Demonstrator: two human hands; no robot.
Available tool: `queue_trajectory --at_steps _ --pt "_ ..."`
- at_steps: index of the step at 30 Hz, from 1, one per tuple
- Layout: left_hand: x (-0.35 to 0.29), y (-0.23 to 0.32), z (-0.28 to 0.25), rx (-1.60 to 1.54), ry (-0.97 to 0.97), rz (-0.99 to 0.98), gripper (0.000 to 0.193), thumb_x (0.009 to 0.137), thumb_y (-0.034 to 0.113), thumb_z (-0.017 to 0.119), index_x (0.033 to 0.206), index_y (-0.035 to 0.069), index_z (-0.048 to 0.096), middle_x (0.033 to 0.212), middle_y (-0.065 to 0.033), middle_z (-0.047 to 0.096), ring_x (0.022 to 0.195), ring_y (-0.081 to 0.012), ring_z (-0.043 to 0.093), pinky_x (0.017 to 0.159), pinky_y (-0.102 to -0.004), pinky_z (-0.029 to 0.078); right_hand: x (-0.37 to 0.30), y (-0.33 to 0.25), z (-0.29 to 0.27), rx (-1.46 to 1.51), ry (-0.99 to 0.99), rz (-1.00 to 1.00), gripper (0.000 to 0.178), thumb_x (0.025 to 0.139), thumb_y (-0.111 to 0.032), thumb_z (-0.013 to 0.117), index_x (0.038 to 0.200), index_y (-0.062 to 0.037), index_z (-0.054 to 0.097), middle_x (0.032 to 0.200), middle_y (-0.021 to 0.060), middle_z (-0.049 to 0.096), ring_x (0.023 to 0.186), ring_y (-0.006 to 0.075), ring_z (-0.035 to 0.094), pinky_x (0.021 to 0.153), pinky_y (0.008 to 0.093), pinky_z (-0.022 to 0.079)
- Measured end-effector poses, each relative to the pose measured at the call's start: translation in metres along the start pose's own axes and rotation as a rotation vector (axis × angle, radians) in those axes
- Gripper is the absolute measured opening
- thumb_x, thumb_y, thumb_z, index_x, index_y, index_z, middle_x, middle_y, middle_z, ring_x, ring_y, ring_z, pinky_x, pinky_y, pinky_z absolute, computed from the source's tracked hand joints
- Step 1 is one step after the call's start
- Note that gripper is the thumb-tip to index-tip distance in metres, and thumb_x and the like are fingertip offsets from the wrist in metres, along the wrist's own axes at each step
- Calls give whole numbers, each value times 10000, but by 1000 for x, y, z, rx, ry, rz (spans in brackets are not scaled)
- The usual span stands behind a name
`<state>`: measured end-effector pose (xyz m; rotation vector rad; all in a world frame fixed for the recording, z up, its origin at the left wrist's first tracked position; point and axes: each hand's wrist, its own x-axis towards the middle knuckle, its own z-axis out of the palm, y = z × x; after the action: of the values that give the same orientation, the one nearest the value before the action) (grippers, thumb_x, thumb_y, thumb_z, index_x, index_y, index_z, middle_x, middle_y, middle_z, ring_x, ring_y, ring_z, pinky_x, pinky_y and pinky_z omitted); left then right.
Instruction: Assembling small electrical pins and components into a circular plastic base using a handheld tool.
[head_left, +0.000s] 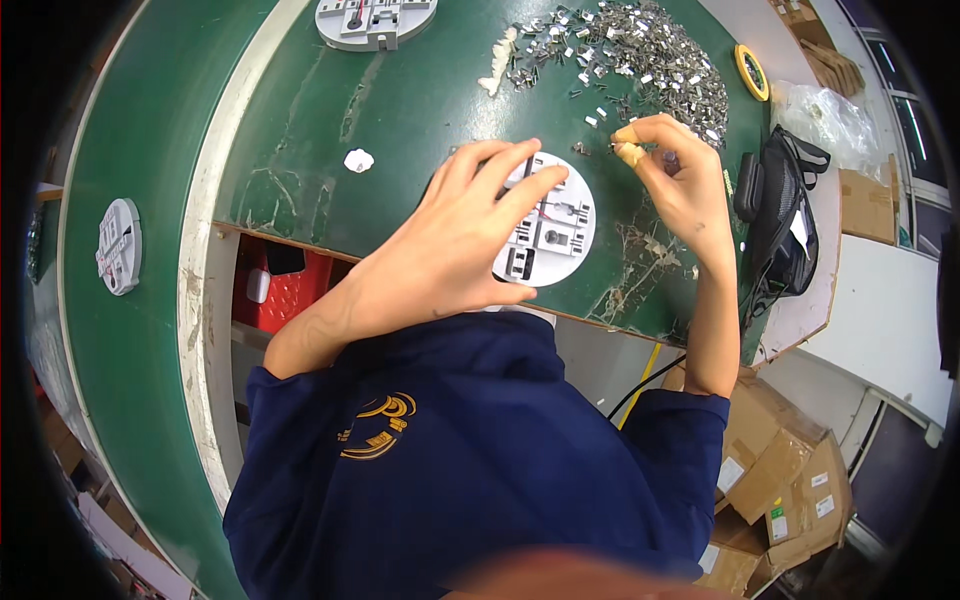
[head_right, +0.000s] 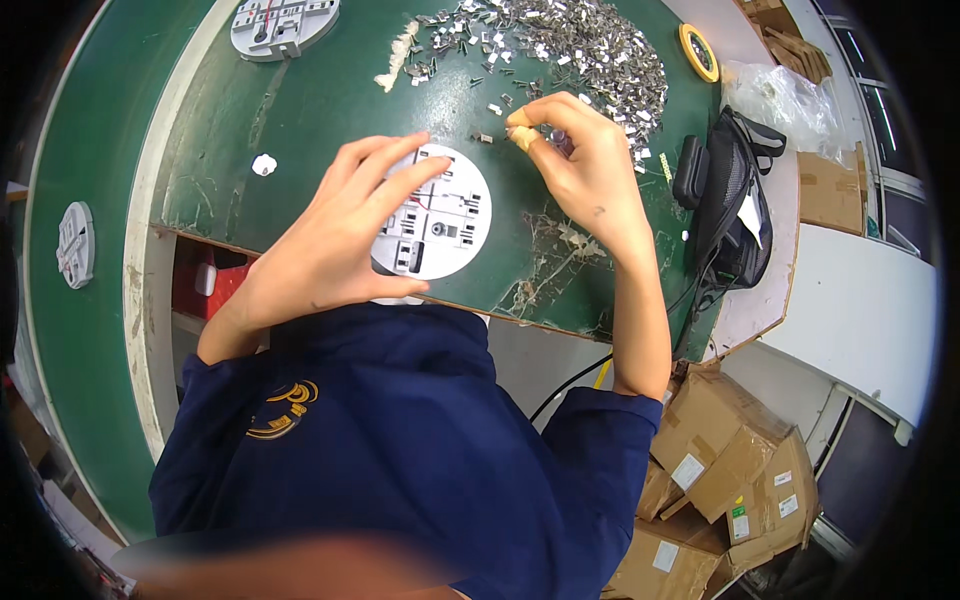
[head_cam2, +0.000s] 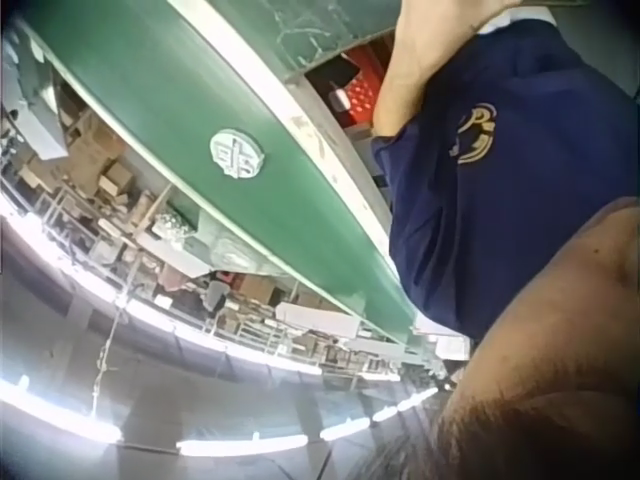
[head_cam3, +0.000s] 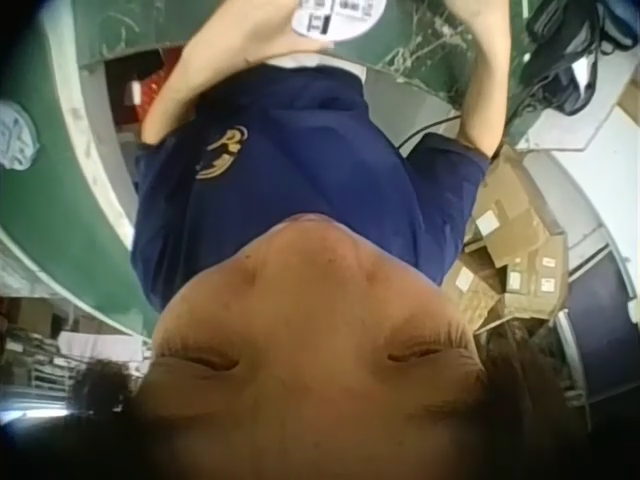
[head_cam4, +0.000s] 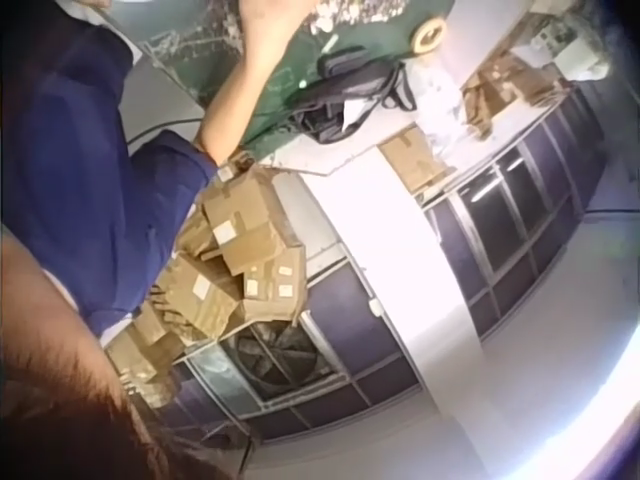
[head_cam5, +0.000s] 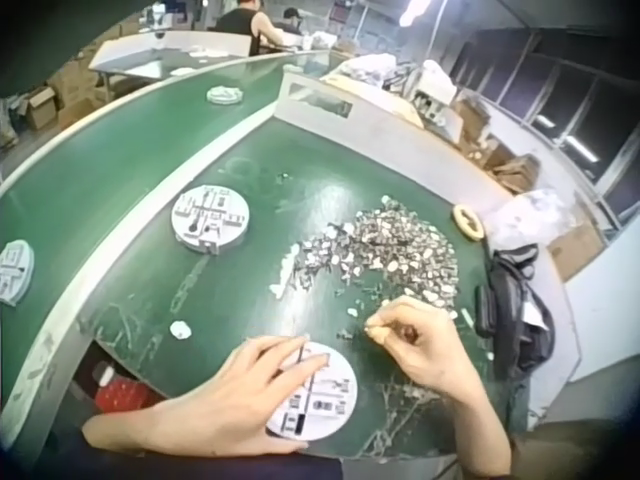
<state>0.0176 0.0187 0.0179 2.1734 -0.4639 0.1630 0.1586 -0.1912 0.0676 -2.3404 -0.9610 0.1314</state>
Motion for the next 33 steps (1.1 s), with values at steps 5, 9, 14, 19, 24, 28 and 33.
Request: queue_trajectory --at_steps 5,9,14,19,24,28,33 --pt "0 -1 8 44 -14 28 960 557 232 861 1386 81 401 1448 -166 336 1306 -386 321 1100 -514 255 -8 4 9 14 -31 126 158 820 -32 650 976 -23 670 839 40 685 591 76 520 539 231 413" --pt "-1 -3 8 13 -25 35 968 565 277 862 1390 87 394 1464 -165 314 1311 -388 317 1106 -546 220 -9 4 7 55 -41 212 204 804 -48 663 1006 -25 665 843 35 692 582 68 509 537 232 412" --pt "-2 -3 8 21 -29 32 962 575 285 859 1394 93 392 1469 -163 306 1315 -392 311 1108 -545 220 -10 3 5 1 -16 204 209 780 -82 687 975 -11 675 825 45 688 601 92 538 552 250 427" --pt "-2 -3 8 28 -27 34 958 581 290 857 1395 96 391 1469 -163 307 1313 -394 315 1108 -546 221 -13 -5 5 -125 -58 131 135 794 -73 687 901 7 677 807 10 665 622 27 468 514 215 346" --pt "-3 -3 6 -1 -5 45 938 595 296 852 1387 80 399 1457 -167 322 1301 -389 333 1097 -528 250 -13 -6 16 -202 -54 102 132 795 -89 694 878 11 675 794 26 660 606 42 470 515 236 358" --pt "-7 -4 2 -94 42 -7 919 599 302 850 1371 58 416 1437 -169 346 1278 -378 358 1076 -504 285 -16 -13 14 -160 -51 116 152 795 -85 702 906 14 668 785 17 649 575 33 442 503 225 347" --pt "-10 -2 5 -38 58 -7 909 594 298 852 1357 43 429 1399 -167 383 1249 -359 383 1043 -471 322 -27 -35 10 122 -95 179 118 818 -28 672 929 12 663 803 2 643 551 0 389 481 193 306"
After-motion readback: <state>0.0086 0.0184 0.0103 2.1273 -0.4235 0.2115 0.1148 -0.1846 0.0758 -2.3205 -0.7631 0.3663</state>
